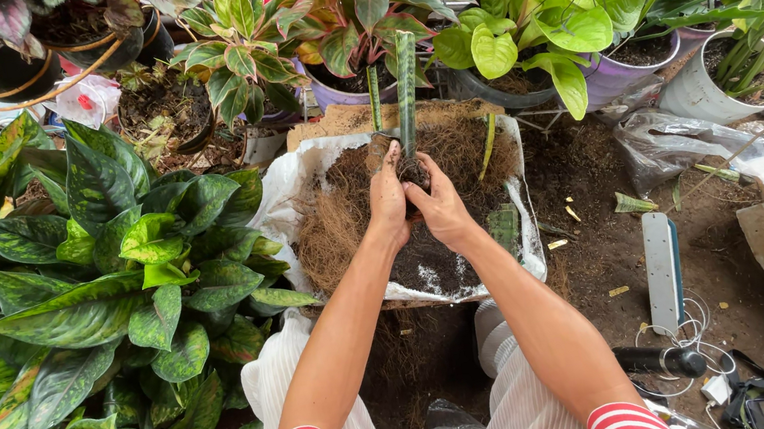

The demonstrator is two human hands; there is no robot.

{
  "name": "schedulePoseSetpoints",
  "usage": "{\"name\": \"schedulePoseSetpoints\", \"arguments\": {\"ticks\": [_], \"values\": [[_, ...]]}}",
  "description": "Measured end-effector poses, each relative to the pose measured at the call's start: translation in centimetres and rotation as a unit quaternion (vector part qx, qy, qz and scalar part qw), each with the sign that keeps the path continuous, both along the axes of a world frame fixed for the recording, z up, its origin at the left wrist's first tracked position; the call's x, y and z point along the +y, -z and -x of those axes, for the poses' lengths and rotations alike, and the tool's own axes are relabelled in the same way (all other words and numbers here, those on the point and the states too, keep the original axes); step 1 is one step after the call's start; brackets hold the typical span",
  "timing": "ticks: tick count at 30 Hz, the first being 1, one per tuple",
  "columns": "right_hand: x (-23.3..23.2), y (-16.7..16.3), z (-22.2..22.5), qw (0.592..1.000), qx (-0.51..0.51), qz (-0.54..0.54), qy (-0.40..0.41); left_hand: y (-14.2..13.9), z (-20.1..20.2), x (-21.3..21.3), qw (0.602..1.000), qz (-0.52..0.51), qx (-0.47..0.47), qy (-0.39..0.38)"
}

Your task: The person sits on the ground and works on a snake plant leaf cutting, gathering fibrous roots and soil around the base of the leaf and pressing the root ball together with both hands to form a rooted cutting.

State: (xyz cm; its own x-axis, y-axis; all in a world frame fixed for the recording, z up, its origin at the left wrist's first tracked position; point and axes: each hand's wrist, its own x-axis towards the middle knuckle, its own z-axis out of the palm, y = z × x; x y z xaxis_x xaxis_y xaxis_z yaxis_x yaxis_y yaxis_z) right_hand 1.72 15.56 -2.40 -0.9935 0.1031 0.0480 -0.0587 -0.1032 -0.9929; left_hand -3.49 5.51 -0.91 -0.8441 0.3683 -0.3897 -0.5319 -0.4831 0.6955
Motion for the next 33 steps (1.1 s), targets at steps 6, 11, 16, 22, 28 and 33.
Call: {"name": "schedulePoseSetpoints", "arguments": {"ticks": [6, 11, 16, 22, 28, 33], "values": [[0.0, -1.0, -0.2, 0.994, -0.104, 0.021, 0.001, 0.2, 0.3, -0.1, 0.999, 0.01, -0.032, -0.007], [0.1, -1.5, -0.2, 0.983, -0.144, 0.118, -0.002, 0.1, 0.4, -0.3, 0.997, 0.03, -0.062, -0.022], [-0.5, -1.8, -0.4, 0.996, -0.064, -0.043, 0.042, 0.5, 0.6, -0.2, 0.996, -0.015, -0.069, -0.051], [-1.0, -1.4, 0.2, 0.992, 0.03, 0.005, 0.124, 0.7, 0.8, 0.0, 0.995, -0.005, -0.031, -0.096], [-1.0, -2.0, -0.2, 0.989, -0.037, -0.077, 0.123, -0.5, 0.4, -0.6, 0.995, 0.071, 0.023, -0.063], [-2.0, -3.4, -0.9, 0.974, 0.05, -0.163, 0.152, -1.0, 0.0, -0.7, 0.996, 0.061, 0.032, -0.058]]}}
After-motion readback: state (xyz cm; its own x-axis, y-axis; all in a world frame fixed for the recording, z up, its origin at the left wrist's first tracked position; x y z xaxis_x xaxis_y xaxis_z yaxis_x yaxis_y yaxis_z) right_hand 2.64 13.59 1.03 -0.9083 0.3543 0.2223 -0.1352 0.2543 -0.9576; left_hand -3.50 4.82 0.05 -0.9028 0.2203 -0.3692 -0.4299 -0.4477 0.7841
